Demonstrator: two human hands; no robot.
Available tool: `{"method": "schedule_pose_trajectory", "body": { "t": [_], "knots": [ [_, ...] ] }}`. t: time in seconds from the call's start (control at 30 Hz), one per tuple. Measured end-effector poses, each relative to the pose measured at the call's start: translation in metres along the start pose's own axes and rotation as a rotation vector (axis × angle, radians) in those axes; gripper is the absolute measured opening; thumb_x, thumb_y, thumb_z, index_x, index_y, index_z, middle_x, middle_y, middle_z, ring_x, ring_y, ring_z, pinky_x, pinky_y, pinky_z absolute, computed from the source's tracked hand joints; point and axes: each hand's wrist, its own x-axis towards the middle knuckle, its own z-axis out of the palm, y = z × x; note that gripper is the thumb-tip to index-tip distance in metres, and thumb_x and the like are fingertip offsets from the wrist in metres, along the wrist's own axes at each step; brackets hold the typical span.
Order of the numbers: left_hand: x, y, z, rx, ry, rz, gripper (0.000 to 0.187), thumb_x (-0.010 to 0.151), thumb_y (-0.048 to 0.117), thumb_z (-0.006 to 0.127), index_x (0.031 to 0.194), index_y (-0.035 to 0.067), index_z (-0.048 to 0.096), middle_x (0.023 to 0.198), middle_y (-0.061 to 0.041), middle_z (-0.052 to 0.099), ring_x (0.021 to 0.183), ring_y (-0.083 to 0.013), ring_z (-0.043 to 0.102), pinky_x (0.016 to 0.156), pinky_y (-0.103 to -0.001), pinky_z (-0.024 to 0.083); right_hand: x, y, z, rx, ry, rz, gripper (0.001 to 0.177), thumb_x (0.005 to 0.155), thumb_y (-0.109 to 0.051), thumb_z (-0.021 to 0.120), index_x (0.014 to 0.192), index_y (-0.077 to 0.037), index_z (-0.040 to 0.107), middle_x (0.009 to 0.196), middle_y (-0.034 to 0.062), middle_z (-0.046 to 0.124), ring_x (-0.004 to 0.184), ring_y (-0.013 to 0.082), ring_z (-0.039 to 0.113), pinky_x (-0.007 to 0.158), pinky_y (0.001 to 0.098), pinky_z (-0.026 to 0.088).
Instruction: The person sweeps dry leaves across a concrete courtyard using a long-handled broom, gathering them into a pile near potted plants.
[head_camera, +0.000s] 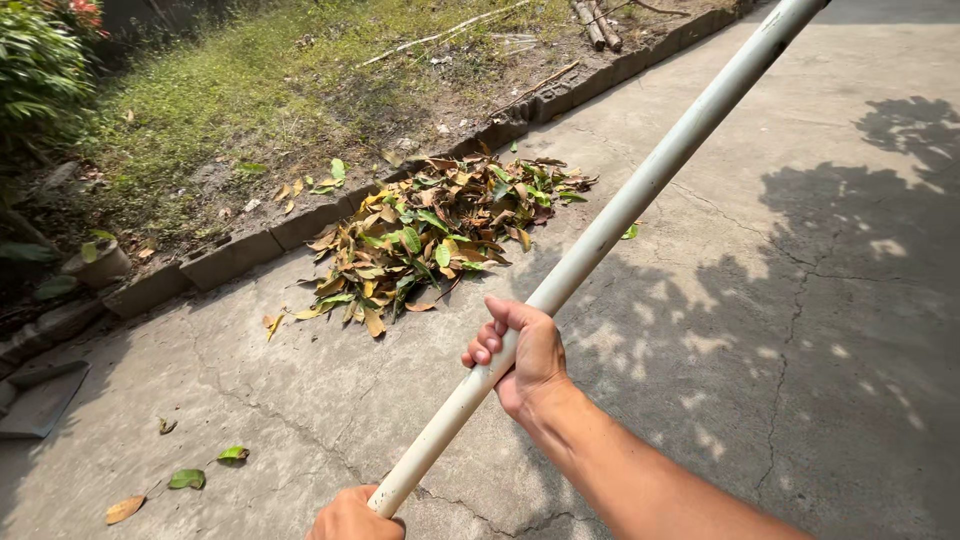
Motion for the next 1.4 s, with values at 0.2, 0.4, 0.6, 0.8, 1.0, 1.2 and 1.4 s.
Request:
{"method": "schedule_pose_trajectory", "body": {
  "t": [0.2,0.4,0.6,0.8,1.0,1.2,1.4],
  "knots": [
    [0.095,0.058,0.027,0.143,-0.016,0.339,0.048,0.072,0.022,0.088,0.119,0.025,0.078,0.110,-0.006,0.080,0.110,-0.0195,0.075,0.109,-0.034,0.052,-0.026,-0.008,-0.006,-0.045,0.211,-0.326,0.032,0.085,-0.016,0.066,0.067,-0.014,0.040,0.055,0.0049,0.039,0.052,0.0211,0.044,0.070,0.0465,0.052],
    [0.045,0.190,-0.042,0.043,0.148,0.652,0.035,0.079,0.021,0.076,0.112,0.031,0.079,0.106,-0.007,0.077,0.103,-0.0294,0.072,0.092,-0.043,0.057,-0.051,-0.057,-0.020,-0.022,0.256,-0.683,0.033,0.089,-0.019,0.062,0.066,-0.015,0.039,0.056,0.0018,0.038,0.057,0.0192,0.045,0.079,0.0479,0.050],
    [-0.017,0.269,-0.059,0.089,0.100,0.920,0.027,0.081,0.017,0.068,0.101,0.029,0.083,0.093,-0.010,0.078,0.094,-0.0304,0.074,0.087,-0.042,0.057,-0.087,-0.128,-0.075,0.102,0.536,-0.879,0.032,0.088,-0.023,0.059,0.065,-0.018,0.037,0.053,-0.0009,0.033,0.051,0.0178,0.039,0.072,0.0447,0.046],
    [-0.048,0.277,-0.054,0.135,0.038,0.922,0.034,0.080,0.014,0.063,0.103,0.030,0.081,0.088,-0.010,0.078,0.089,-0.0289,0.076,0.085,-0.039,0.058,-0.082,-0.164,-0.132,0.266,0.702,-0.814,0.034,0.087,-0.021,0.059,0.065,-0.021,0.033,0.052,-0.0034,0.030,0.048,0.0144,0.033,0.066,0.0398,0.043],
    [-0.014,0.246,-0.083,0.123,0.102,0.634,0.033,0.084,0.020,0.061,0.104,0.035,0.081,0.091,-0.009,0.077,0.093,-0.0302,0.074,0.086,-0.042,0.058,0.004,-0.156,-0.107,0.219,0.541,-0.609,0.031,0.086,-0.021,0.059,0.066,-0.019,0.034,0.052,-0.0020,0.031,0.047,0.0158,0.034,0.061,0.0420,0.043],
    [0.070,0.178,-0.113,0.021,0.204,0.353,0.035,0.084,0.023,0.063,0.113,0.036,0.079,0.099,-0.008,0.080,0.099,-0.0286,0.075,0.092,-0.041,0.058,0.117,-0.099,-0.021,0.143,0.298,-0.389,0.030,0.086,-0.021,0.061,0.068,-0.017,0.037,0.053,-0.0008,0.034,0.047,0.0176,0.037,0.060,0.0433,0.044],
    [0.199,0.119,-0.129,0.042,0.098,0.190,0.046,0.076,0.026,0.076,0.121,0.040,0.076,0.108,-0.003,0.080,0.110,-0.0246,0.073,0.100,-0.038,0.056,0.201,-0.014,0.068,0.057,0.164,-0.318,0.034,0.085,-0.018,0.064,0.068,-0.014,0.035,0.053,0.0017,0.037,0.047,0.0191,0.040,0.061,0.0429,0.047]
  ]
}}
